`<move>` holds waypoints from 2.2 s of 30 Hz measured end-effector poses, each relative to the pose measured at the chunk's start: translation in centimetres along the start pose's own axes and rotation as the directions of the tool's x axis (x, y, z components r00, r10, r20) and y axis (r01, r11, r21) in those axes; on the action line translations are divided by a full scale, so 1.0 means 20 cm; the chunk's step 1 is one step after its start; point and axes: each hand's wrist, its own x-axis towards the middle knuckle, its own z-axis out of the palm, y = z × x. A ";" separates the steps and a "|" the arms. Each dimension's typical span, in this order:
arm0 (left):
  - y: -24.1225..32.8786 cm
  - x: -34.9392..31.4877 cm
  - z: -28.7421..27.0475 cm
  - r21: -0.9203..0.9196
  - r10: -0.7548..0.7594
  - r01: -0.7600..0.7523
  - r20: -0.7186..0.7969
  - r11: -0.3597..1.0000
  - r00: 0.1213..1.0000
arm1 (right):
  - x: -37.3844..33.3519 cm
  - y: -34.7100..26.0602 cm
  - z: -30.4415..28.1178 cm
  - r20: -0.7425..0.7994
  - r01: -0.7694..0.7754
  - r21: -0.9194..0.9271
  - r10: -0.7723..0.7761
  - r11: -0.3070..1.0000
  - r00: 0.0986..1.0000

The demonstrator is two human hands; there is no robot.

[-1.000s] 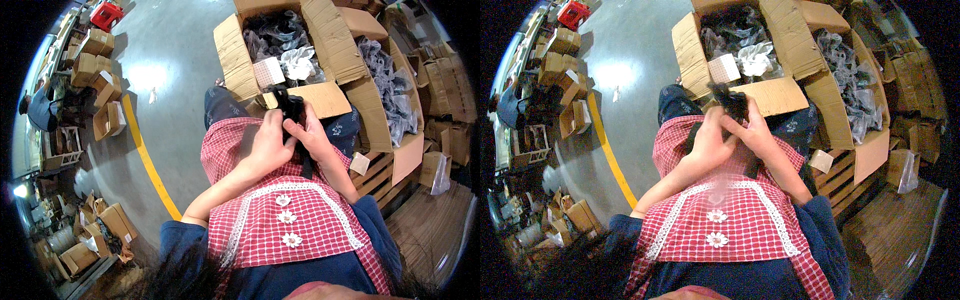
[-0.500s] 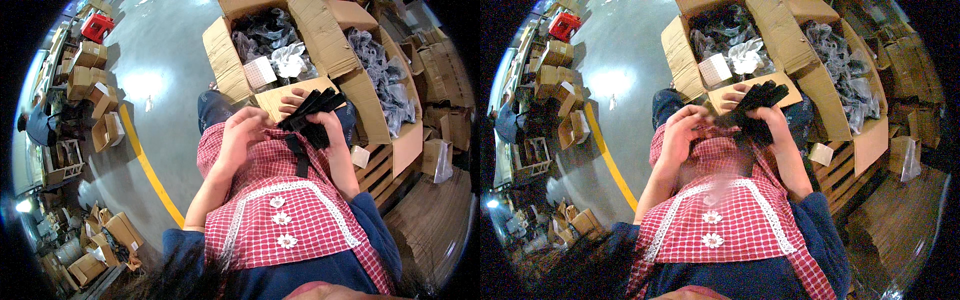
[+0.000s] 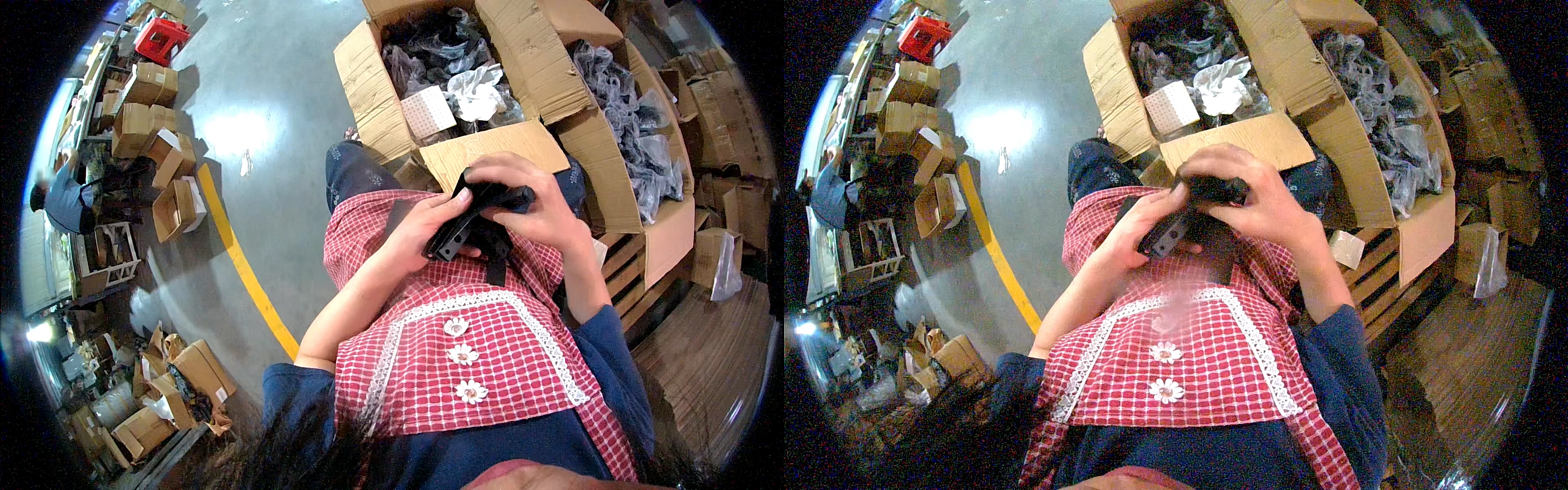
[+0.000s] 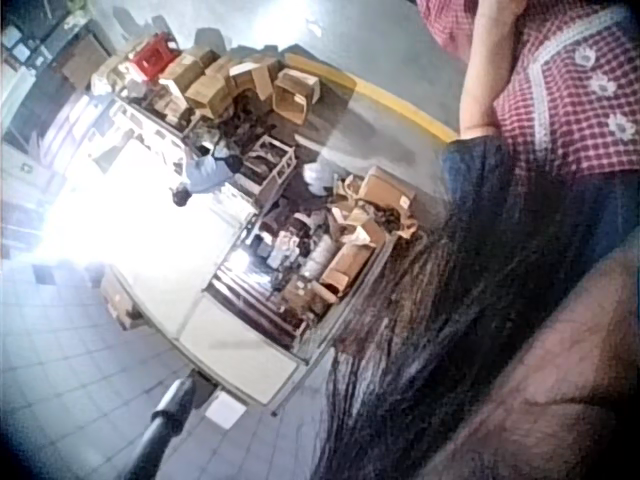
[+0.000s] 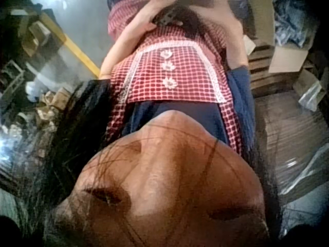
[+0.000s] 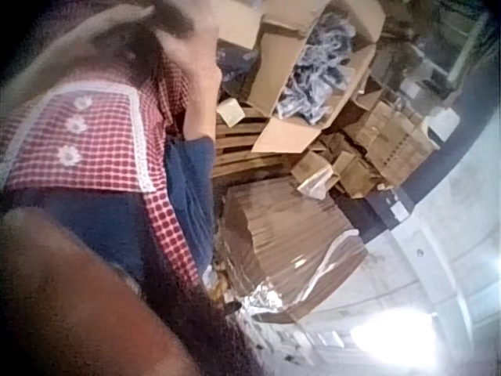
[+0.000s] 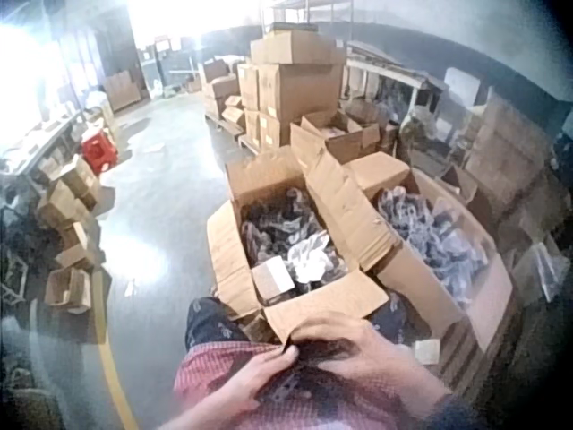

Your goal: The person wipes black plastic components with a white cloth, peels small paper labels from a sheet to attach them to the components, and then places the items into a plastic bag and a cardboard box.

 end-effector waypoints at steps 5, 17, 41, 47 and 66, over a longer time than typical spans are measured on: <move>-0.06 0.02 0.01 -0.087 0.006 -0.010 -0.050 0.996 0.999 | 0.00 -0.02 -0.04 -0.033 -0.153 0.111 0.157 0.982 0.987; -0.02 0.02 0.11 0.109 0.580 -0.576 -0.285 0.810 0.763 | -0.05 0.10 -0.04 -0.095 -0.448 0.677 0.673 0.584 0.734; -0.01 -0.01 0.07 0.085 0.582 -0.586 -0.297 0.806 0.757 | -0.09 0.17 0.07 -0.065 -0.432 0.728 0.682 0.532 0.729; 0.12 -0.09 0.01 0.008 0.382 -0.394 -0.263 0.919 0.886 | -0.13 0.24 -0.11 -0.150 -0.251 0.834 0.639 0.491 0.754; 0.06 -0.03 0.03 0.173 0.455 -0.422 -0.259 0.890 0.852 | -0.08 0.03 0.04 -0.067 -0.378 0.697 0.581 0.609 0.811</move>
